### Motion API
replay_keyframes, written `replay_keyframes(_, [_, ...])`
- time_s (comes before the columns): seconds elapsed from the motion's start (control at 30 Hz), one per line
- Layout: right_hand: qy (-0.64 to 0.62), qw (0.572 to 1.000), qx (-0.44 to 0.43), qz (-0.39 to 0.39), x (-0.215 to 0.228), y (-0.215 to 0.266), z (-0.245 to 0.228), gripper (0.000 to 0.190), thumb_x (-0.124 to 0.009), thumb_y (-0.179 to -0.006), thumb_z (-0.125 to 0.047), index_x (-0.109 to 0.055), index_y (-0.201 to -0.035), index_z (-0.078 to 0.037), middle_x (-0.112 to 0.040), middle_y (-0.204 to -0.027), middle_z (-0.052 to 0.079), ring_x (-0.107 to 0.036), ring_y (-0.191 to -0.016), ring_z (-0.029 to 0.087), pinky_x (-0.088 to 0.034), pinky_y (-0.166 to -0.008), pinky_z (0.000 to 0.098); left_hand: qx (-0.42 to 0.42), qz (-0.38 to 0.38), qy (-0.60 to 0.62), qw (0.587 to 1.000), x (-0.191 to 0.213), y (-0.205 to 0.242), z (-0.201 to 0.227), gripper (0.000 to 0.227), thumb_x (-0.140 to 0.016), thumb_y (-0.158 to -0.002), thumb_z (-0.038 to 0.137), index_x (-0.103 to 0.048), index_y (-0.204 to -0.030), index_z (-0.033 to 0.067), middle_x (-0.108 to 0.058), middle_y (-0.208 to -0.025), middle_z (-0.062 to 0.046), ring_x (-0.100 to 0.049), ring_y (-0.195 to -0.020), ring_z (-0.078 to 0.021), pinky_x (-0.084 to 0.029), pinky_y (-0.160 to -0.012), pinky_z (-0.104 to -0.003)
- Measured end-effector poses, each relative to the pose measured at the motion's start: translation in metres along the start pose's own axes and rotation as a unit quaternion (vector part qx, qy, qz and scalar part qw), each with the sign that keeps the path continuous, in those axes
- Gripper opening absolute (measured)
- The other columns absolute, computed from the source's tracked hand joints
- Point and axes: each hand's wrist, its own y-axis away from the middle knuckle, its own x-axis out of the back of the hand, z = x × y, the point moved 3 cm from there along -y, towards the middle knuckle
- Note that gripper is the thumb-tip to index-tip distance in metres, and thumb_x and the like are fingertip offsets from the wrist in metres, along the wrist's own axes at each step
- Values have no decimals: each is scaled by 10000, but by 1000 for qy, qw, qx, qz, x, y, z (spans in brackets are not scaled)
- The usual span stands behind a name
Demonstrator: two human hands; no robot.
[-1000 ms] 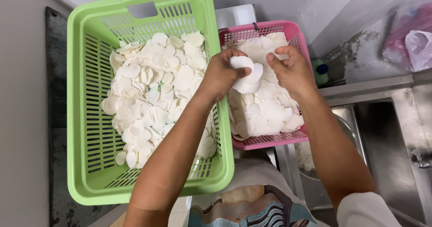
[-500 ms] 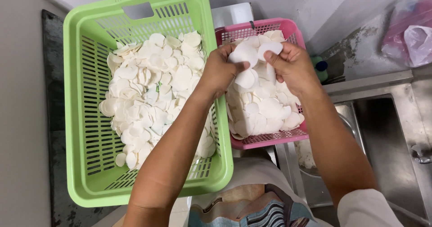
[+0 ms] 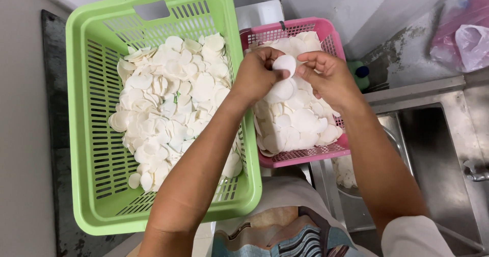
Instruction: Manually separating thin vegetable slices to prevent sticking before and during the frying process.
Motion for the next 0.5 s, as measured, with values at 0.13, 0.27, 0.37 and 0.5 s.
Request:
replay_keyframes(0.13, [-38, 997, -24, -64, -6, 9, 2, 538, -798, -847, 12, -573, -1335, -23, -674, -934, 62, -548, -454, 7, -390, -295, 115, -6, 25, -27, 999, 0, 6, 12, 294, -894, -714, 147, -780, -981, 101, -748, -744, -37, -717, -689, -143, -585, -645, -259])
replay_keyframes(0.27, [-48, 998, -38, -31, 0, 13, 14, 309, -767, -877, 24, -640, -1155, -23, -679, -848, 39, -524, -473, -2, -376, -319, 109, -10, -30, 14, 999, -7, 9, 10, 366, -862, -761, 102, -727, -1097, 50, -768, -885, -82, -701, -786, -156, -601, -719, -285])
replay_keyframes(0.37, [-44, 998, -33, 3, 10, 12, 24, 126, -700, -964, -5, -678, -1088, -9, -653, -812, 42, -497, -476, 11, -389, -325, 133, -17, -70, 57, 996, -10, 13, 7, 468, -836, -759, -21, -681, -1200, -9, -770, -954, -132, -706, -806, -161, -641, -735, -289])
replay_keyframes(0.5, [-67, 997, -22, -21, -2, 24, -13, 264, -737, -915, 10, -638, -1159, -3, -665, -857, 56, -507, -483, 30, -428, -329, 140, -26, -43, 7, 999, -13, 21, 18, 166, -755, -846, 37, -735, -1001, -19, -742, -753, -132, -727, -586, -147, -639, -554, -260])
